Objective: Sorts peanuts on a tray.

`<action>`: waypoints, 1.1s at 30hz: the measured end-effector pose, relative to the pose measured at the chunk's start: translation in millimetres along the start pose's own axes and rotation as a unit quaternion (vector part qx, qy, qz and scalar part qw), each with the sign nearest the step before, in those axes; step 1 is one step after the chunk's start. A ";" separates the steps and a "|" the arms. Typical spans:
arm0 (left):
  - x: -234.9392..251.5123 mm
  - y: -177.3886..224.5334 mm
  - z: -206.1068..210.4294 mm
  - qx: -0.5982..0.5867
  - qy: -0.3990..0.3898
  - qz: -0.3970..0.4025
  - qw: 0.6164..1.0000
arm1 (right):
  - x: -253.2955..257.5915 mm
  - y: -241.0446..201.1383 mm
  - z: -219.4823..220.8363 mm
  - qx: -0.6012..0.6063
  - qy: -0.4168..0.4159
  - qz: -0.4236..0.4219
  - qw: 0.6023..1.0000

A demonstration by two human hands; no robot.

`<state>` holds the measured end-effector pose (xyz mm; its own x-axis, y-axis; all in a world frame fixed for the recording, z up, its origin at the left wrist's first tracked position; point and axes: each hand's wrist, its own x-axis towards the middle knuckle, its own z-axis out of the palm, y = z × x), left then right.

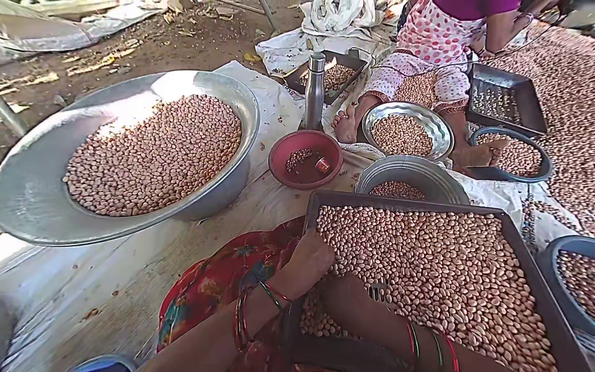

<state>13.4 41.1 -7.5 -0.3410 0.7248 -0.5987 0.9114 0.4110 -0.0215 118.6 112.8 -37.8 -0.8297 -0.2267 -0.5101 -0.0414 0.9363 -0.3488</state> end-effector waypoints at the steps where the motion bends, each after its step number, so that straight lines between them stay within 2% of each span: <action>1: -0.1 1.1 2.3 0.009 0.006 -0.001 1.000 | -1.8 0.1 -3.1 0.003 -0.029 0.005 1.000; 3: -0.1 4.6 4.0 0.025 0.003 -0.012 1.000 | -6.2 2.5 -14.8 0.016 -0.084 0.026 0.996; 5: 0.2 7.9 3.8 0.034 -0.011 -0.022 0.999 | -10.7 7.7 -31.1 0.016 -0.099 0.062 0.993; 8: 2.1 6.2 2.3 -0.012 -0.002 -0.039 0.999 | -12.9 24.1 -42.7 -0.007 -0.022 0.112 0.993; 10: 2.1 0.5 -9.6 -0.126 0.013 -0.060 0.990 | -10.8 38.2 -41.2 -0.022 0.059 0.134 0.989; 11: 1.1 -4.8 -16.6 -0.207 0.034 -0.063 0.976 | -8.7 42.9 -41.4 -0.022 0.062 0.145 0.987; 12: 0.0 -12.0 -21.1 -0.317 0.074 -0.057 0.944 | -6.3 43.9 -42.9 -0.019 0.047 0.152 0.987; 13: 1.7 -18.0 -19.3 -0.449 0.136 -0.038 0.882 | -4.9 41.1 -45.4 -0.016 0.024 0.158 0.987; 14: 8.9 -19.3 -11.4 -0.590 0.205 -0.002 0.781 | -4.0 36.6 -47.3 -0.019 0.001 0.162 0.987; 15: 18.3 -16.8 -6.1 -0.704 0.239 0.038 0.668 | -3.4 32.5 -47.5 -0.023 -0.016 0.166 0.986; 16: 26.2 -14.3 -5.2 -0.755 0.241 0.068 0.607 | -2.9 29.0 -47.3 -0.024 -0.029 0.170 0.985; 17: 32.9 -11.5 -6.9 -0.741 0.239 0.071 0.623 | -3.0 26.8 -46.0 -0.030 -0.037 0.172 0.984; 18: 37.3 -8.4 -11.9 -0.677 0.228 0.055 0.698 | -4.2 26.0 -43.7 -0.032 -0.034 0.170 0.984; 19: 40.7 -4.4 -20.3 -0.588 0.192 0.039 0.785 | -6.3 26.5 -39.8 -0.033 -0.019 0.165 0.986; 20: 46.2 1.5 -27.1 -0.497 0.152 0.033 0.854 | -9.4 27.7 -33.9 -0.030 0.008 0.156 0.987; 21: 52.9 8.4 -31.1 -0.418 0.119 0.031 0.900 | -13.3 28.8 -27.2 -0.032 0.035 0.144 0.989; 23: 64.9 21.0 -33.7 -0.309 0.084 0.025 0.947 | -21.7 31.5 -16.5 -0.051 0.078 0.112 0.989; 26: 76.3 33.9 -34.3 -0.253 0.064 0.012 0.965 | -36.5 30.9 -23.0 -0.033 0.036 0.104 0.993; 30: 82.5 37.7 -33.8 -0.272 0.078 0.006 0.959 | -42.7 38.3 -11.8 -0.024 0.121 0.068 0.990; 32: 82.1 31.5 -32.2 -0.379 0.101 -0.004 0.920 | -44.3 41.3 -11.3 -0.010 0.188 0.042 0.981; 33: 79.9 27.2 -28.8 -0.473 0.133 -0.003 0.871 | -45.5 43.7 -12.3 -0.010 0.261 0.018 0.965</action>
<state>4.3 126.1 -32.9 -0.5002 0.7721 -0.3920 0.3554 0.5958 0.7202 147.7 167.4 -20.1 -0.9980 -0.0324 -0.0546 -0.0133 0.9476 -0.3192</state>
